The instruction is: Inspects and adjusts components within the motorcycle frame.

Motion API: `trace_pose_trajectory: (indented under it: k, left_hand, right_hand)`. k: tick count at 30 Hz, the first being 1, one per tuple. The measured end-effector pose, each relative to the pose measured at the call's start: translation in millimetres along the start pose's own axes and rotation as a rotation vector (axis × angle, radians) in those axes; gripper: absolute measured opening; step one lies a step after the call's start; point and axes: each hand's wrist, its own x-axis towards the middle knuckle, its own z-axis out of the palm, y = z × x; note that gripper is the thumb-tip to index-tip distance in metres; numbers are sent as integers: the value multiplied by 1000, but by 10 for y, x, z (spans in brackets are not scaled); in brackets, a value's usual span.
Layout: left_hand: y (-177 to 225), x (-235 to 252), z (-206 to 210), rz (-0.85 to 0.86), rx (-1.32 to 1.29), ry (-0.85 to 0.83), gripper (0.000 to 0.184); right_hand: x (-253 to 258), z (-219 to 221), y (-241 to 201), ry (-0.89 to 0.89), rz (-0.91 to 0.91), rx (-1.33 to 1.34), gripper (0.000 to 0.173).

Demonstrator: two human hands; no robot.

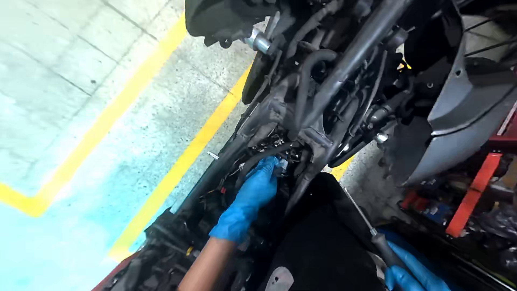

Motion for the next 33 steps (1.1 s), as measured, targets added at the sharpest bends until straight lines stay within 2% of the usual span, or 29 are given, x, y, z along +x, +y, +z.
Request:
trace_pose_trajectory:
  k: [2,5,7,9,11,16,22,24,27,29,33]
  left_hand:
    - [50,29,-96,-63,-21,-127,26]
    - [144,-3,-287,-69,-89,-296,29]
    - [197,0,-275,-68,-1,-242,44]
    - [144,46,-86,42,190,-133,35]
    - [120,37,79,107,309,-124,32]
    - [81,47,134,159,283,-107,28]
    - [272,177,132,-17,448,-219,29]
    - [276,180,148,-18,459,-238,31]
    - [206,103,92,-60,236,-83,33]
    - [277,22,14,-174,146,54,39]
    - [323,4,14,-248,280,15,42]
  right_hand:
    - [-26,-43,143,41,-26,31,45]
    - [-36,-119,353,74,-73,96,45]
    - [-46,-146,457,91,-81,125,45]
    - [-38,-158,510,99,-83,137,45]
    - [-42,-163,539,106,-74,141,45]
    - [-20,-175,622,124,-56,133,47]
    - [21,-133,644,114,-80,145,45]
    - [28,-112,629,116,-80,148,46]
    - [20,-110,605,121,-98,164,45]
    - [15,-113,630,127,-92,179,45]
    - [29,-101,662,142,-63,187,44]
